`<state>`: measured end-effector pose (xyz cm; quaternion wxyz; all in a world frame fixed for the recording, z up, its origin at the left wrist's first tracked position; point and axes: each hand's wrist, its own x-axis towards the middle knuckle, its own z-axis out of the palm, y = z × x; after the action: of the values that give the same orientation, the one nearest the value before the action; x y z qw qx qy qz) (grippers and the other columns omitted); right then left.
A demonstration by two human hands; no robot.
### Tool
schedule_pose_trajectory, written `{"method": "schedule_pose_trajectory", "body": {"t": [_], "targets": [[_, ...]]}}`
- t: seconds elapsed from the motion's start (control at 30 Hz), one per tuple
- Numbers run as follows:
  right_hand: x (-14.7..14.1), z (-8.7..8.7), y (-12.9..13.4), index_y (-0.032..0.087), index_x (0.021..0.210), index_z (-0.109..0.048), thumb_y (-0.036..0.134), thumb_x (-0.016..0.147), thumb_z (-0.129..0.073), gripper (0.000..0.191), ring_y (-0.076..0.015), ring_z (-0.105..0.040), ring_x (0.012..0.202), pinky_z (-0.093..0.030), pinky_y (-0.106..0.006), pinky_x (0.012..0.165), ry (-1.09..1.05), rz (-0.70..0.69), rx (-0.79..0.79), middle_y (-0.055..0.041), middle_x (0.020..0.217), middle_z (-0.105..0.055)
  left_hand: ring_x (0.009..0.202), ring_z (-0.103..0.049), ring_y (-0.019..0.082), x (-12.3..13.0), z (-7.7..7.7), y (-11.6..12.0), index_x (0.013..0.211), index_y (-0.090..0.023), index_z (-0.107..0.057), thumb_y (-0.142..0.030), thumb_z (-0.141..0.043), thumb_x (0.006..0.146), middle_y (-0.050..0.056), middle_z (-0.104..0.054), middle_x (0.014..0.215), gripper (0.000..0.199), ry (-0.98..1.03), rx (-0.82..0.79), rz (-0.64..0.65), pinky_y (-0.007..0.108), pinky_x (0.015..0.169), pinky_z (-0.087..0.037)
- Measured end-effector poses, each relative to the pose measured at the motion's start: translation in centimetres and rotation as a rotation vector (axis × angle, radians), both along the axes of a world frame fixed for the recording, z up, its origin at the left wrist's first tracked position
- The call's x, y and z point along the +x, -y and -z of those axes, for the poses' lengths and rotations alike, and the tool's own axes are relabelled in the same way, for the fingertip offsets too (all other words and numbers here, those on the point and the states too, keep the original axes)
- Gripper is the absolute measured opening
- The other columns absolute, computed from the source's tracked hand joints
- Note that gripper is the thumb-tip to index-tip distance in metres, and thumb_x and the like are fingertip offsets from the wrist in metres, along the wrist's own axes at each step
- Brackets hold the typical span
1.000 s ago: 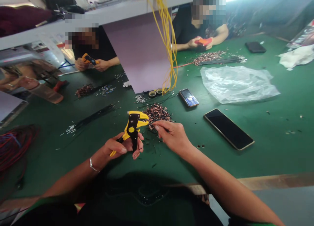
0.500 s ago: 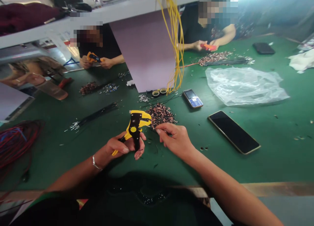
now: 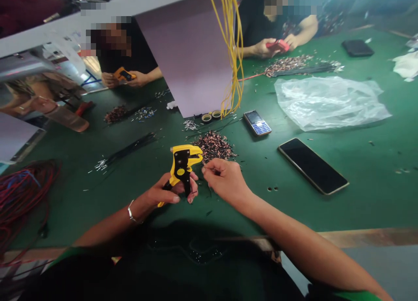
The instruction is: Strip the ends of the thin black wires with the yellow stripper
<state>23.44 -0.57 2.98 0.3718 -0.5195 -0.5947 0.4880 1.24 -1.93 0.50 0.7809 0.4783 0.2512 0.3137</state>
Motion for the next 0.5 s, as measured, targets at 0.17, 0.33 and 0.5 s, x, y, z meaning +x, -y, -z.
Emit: {"method": "schedule_pose_trajectory", "body": {"t": [0.17, 0.33, 0.5], "targets": [[-1.0, -0.9, 0.7, 0.018, 0.064, -0.06, 0.031, 0.076, -0.061, 0.017, -0.0065, -0.046, 0.035, -0.037, -0.021, 0.037, -0.2, -0.062, -0.152, 0.0041, 0.046, -0.056, 0.078, -0.063, 0.023, 0.1, -0.1, 0.1, 0.12, -0.012, -0.06, -0.019, -0.077, 0.064, 0.013, -0.067, 0.099, 0.059, 0.015, -0.014, 0.0, 0.041, 0.077, -0.048], [-1.8, -1.3, 1.1, 0.017, 0.065, -0.063, 0.03, 0.076, -0.064, 0.017, -0.0061, -0.045, 0.032, -0.035, -0.02, 0.034, -0.36, -0.105, -0.205, 0.0041, 0.045, -0.057, 0.074, -0.062, 0.023, 0.3, -0.7, 0.1, 0.106, -0.009, -0.063, -0.018, -0.077, 0.059, 0.014, -0.067, 0.092, 0.05, 0.027, -0.023, -0.016, 0.039, 0.073, -0.049], [-2.0, -1.3, 1.5, 0.016, 0.067, -0.062, 0.029, 0.08, -0.061, 0.018, -0.0061, -0.046, 0.031, -0.036, -0.02, 0.034, -0.436, -0.126, -0.245, 0.0038, 0.045, -0.058, 0.073, -0.063, 0.022, 0.1, -0.5, 0.0, 0.109, -0.01, -0.061, -0.021, -0.077, 0.06, 0.013, -0.067, 0.092, 0.053, 0.035, -0.002, -0.024, 0.039, 0.072, -0.05]]}}
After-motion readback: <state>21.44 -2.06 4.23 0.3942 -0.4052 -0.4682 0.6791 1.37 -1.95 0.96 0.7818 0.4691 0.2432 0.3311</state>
